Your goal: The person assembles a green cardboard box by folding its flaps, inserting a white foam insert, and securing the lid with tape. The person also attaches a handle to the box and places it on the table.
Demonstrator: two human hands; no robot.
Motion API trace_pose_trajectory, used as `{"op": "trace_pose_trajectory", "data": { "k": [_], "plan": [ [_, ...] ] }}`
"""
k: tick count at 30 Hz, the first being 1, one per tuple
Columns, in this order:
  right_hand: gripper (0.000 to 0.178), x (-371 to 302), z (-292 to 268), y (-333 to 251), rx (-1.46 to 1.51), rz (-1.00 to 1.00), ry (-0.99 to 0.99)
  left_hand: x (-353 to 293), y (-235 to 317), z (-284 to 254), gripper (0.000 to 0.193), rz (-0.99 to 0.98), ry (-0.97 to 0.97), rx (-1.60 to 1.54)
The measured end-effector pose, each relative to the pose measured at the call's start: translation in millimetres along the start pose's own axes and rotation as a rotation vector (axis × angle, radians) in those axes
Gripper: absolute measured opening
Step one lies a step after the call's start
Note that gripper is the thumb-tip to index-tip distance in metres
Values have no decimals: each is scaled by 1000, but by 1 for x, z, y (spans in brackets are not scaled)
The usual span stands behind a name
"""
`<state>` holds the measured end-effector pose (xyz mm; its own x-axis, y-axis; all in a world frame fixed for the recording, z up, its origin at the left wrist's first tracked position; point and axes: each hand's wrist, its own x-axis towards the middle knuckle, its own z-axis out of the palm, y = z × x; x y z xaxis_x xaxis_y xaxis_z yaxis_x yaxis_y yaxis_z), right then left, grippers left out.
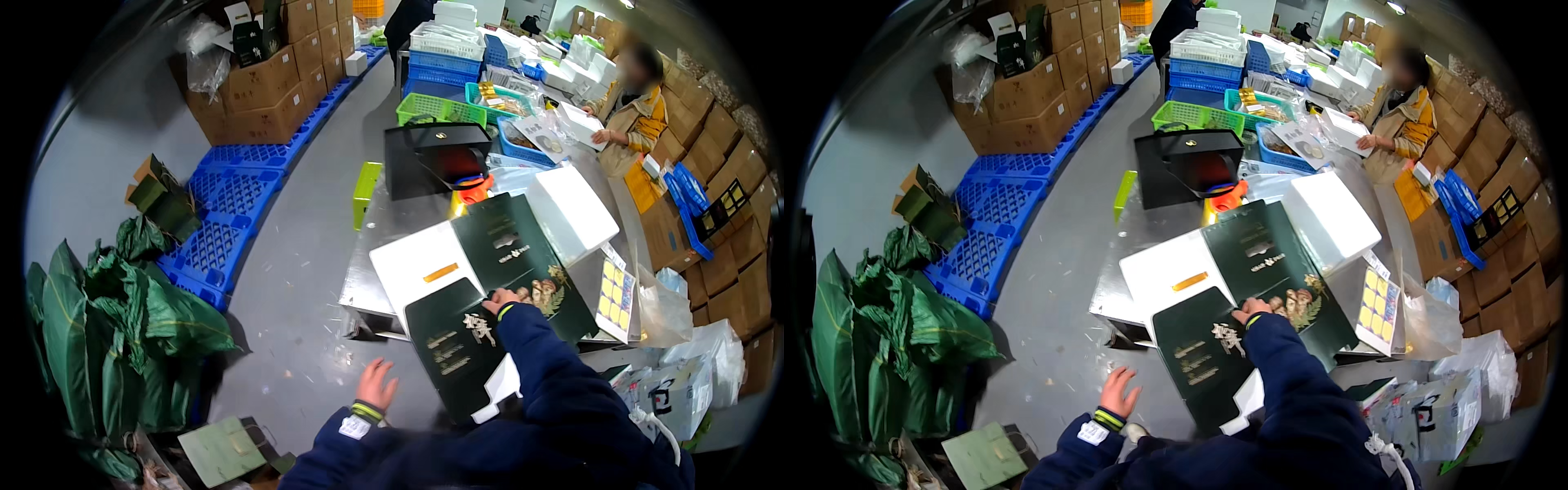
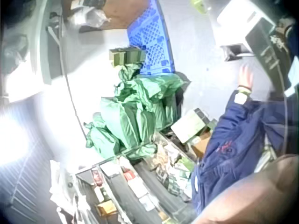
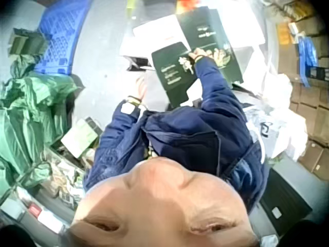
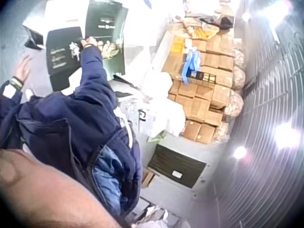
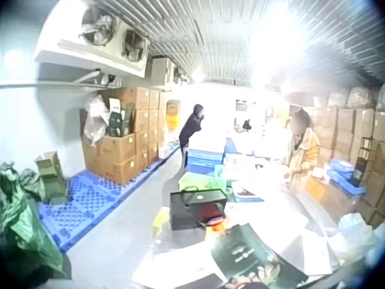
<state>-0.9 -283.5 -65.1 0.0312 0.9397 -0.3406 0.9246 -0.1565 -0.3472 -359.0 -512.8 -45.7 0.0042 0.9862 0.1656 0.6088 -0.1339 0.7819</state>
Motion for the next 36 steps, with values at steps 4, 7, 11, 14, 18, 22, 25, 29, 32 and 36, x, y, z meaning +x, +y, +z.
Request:
{"op": "trace_pose_trajectory", "data": {
  "k": [4, 7, 11, 14, 18, 22, 25, 29, 32, 36],
  "plan": [
    [42, -37, -26, -72, -114, 189, 38, -18, -54, -95, 36, -240, 12, 14],
    [49, -31, -23, -69, -37, 307, -29, 15, -77, -120, 35, -98, 14, 67],
    [62, -6, -4, -58, 70, 320, 86, 94, -96, -143, 38, 116, -84, 98],
    [64, 8, 23, -46, -14, 327, 139, 165, -96, -163, 39, 169, -171, 73],
    [60, 16, 40, -41, 51, 266, 299, 264, -102, -203, 39, 134, -244, 107],
    [41, 26, 39, -32, -101, 389, 109, 385, -96, -211, 38, 255, -255, 210],
    [28, 38, 55, -10, -291, 258, 2, 490, -46, -200, 37, 465, -252, 150],
    [30, 49, 69, -3, -207, 323, 40, 632, 11, -161, 34, 786, -344, 277],
    [42, 42, 61, -17, -18, 381, 215, 729, 50, -118, 33, 1012, -429, 446],
    [44, 35, 47, -20, 15, 446, 139, 874, 82, -27, 32, 1137, -505, 694]
  ]
}}
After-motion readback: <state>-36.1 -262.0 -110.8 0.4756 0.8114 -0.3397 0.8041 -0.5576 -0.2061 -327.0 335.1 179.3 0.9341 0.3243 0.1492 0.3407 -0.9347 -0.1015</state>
